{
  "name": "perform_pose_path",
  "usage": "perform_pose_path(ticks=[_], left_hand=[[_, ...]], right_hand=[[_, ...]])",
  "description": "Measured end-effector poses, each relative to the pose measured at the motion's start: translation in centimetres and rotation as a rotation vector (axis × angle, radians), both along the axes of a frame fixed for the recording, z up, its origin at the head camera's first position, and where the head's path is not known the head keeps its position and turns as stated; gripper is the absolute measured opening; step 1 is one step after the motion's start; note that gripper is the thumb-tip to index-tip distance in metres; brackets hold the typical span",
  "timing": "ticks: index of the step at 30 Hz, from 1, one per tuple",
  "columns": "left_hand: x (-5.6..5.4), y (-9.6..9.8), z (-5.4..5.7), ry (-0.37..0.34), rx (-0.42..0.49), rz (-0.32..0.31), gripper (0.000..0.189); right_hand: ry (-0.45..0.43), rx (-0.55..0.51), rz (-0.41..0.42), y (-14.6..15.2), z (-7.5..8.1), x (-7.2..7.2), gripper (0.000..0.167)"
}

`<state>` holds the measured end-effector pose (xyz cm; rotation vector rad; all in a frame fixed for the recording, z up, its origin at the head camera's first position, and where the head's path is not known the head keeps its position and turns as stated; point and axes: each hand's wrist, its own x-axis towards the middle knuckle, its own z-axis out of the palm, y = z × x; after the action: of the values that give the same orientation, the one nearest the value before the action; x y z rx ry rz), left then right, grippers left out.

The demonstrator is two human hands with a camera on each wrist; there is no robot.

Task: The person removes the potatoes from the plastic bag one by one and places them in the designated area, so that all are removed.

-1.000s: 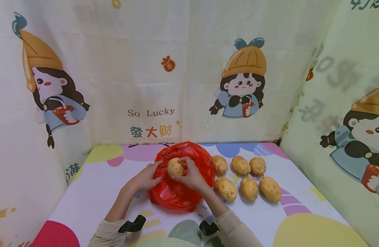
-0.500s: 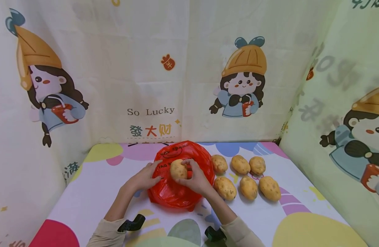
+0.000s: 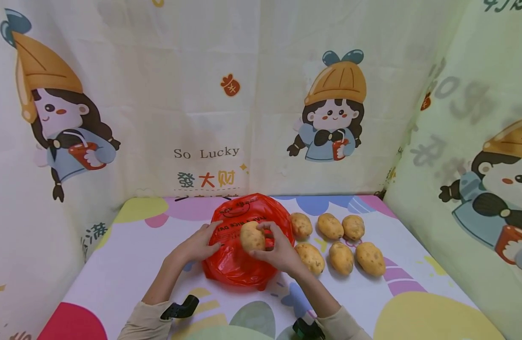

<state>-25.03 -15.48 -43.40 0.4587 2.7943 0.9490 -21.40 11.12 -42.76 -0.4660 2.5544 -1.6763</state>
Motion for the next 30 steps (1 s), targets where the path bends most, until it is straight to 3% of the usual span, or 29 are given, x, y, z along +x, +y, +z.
perform_pose_path(ticks=[20,30], left_hand=[[0.0,-0.3,-0.1,0.013,0.008,-0.015,0.072],[0.0,-0.3,-0.1,0.013,0.003,-0.022,0.071]], right_hand=[[-0.032,-0.008,-0.085,3.5,1.0,1.2,0.064],[0.039,0.024,-0.103,5.5,1.2,1.4,0.062]])
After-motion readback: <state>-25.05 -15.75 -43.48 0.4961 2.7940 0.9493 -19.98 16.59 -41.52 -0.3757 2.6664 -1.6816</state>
